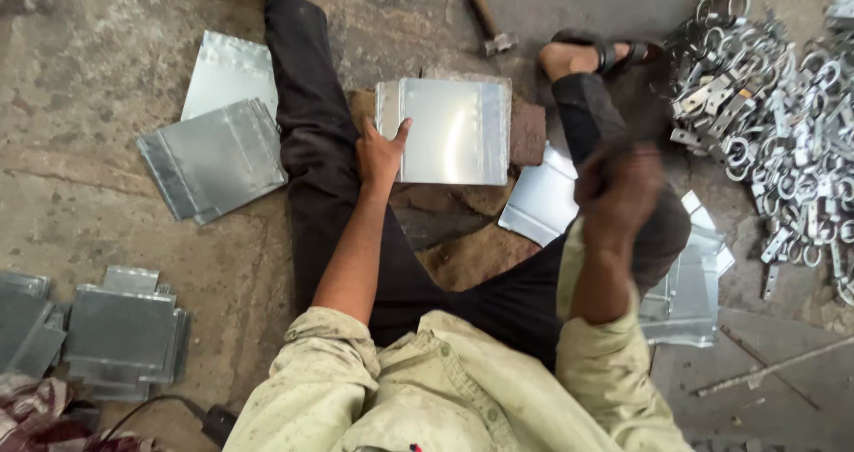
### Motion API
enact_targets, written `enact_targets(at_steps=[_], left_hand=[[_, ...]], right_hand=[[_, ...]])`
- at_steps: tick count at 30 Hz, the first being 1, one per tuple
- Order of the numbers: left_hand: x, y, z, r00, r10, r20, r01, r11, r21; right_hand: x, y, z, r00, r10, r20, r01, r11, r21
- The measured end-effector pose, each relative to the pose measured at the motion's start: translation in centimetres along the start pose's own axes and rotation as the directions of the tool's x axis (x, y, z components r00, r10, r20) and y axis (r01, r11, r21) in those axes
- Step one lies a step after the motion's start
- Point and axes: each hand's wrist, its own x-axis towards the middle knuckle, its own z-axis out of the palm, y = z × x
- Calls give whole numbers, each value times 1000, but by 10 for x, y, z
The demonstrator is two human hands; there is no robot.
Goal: The person uses a hammer to flatten and shape metal sheets against a metal block while sitting on the floor.
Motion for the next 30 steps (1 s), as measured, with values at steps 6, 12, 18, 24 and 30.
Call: enact_targets(at_steps=[6, 12, 18, 24, 30], left_hand=[[-2, 5, -9, 1000, 12, 29, -14, 998, 58], [-1, -5, 2, 999, 11, 45, -10, 1000, -15], [-2, -17, 14, 996, 59, -63, -59, 998, 5], [-2, 3, -5, 998, -45, 45, 44, 999, 9], [0, -10, 7, 999, 41, -36, -40, 999, 19]], right_hand=[[-13, -23, 43, 787, 556, 268, -264, -89, 960], [-126, -72, 96, 466, 357, 809, -838, 472, 275], [1, -27, 37, 644, 489, 588, -754, 272, 599], [-7, -6, 52, 770, 590, 242, -336, 54, 940], [-157, -38, 139, 522, 435, 734, -835, 438, 333]])
